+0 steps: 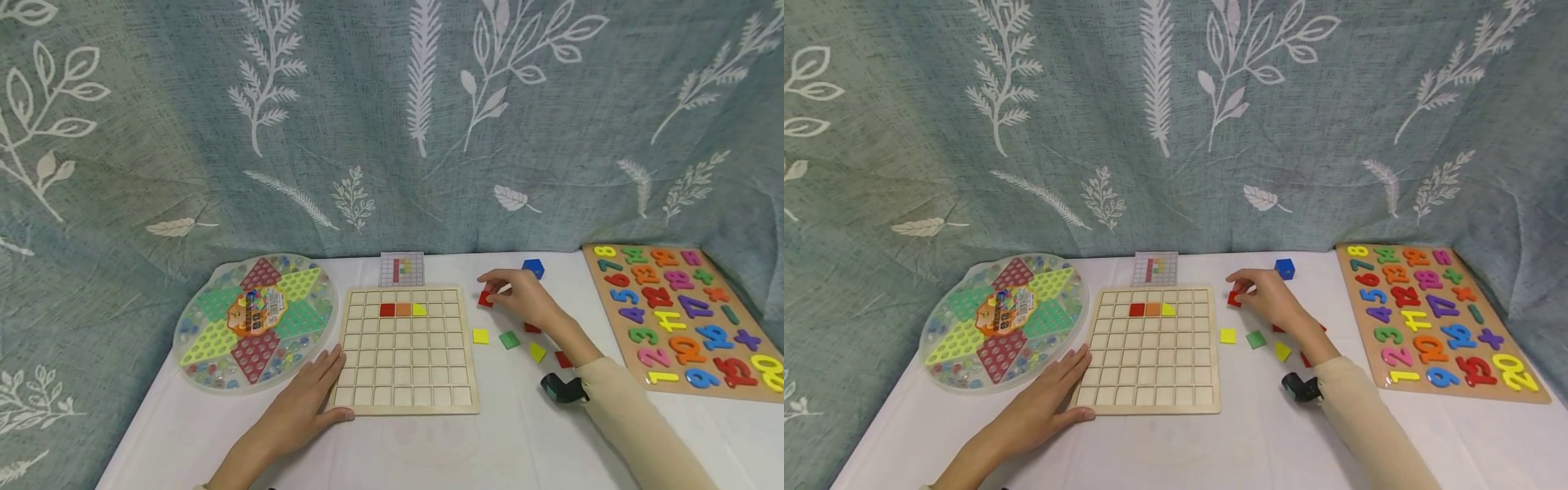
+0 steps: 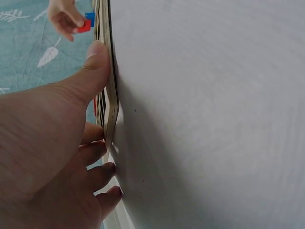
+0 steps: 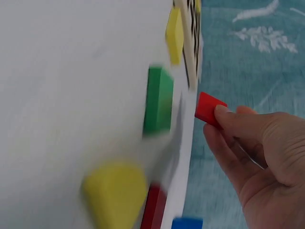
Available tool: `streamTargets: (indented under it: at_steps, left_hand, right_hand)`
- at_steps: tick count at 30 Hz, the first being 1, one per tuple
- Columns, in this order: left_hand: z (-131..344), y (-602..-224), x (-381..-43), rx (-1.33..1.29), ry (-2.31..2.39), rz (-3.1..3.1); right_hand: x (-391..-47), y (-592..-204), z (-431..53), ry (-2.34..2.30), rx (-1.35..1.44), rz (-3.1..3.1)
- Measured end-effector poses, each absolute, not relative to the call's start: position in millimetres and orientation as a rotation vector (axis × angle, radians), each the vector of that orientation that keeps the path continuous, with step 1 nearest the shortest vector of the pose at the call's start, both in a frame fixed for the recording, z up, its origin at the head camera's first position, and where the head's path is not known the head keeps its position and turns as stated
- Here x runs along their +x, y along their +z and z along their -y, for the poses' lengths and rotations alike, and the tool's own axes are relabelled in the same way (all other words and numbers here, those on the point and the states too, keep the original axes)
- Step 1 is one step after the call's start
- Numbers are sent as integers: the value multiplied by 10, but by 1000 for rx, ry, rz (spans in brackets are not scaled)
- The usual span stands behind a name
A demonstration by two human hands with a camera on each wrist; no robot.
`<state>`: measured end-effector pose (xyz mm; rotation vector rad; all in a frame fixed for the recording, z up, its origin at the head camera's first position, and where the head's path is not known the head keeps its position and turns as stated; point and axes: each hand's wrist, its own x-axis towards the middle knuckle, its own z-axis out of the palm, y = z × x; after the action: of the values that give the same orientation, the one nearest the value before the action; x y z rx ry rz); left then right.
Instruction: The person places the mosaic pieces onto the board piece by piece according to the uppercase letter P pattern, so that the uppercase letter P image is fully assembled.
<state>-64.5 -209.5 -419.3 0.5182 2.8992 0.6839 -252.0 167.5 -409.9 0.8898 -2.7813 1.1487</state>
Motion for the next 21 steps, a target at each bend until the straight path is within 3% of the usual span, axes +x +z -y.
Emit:
streamTargets:
  at_steps: [21]
  left_hand:
    - [2093,-4168,-653,502,671,-2888]
  right_hand:
    - [-2546,-4047,-948,1251,1103,2759]
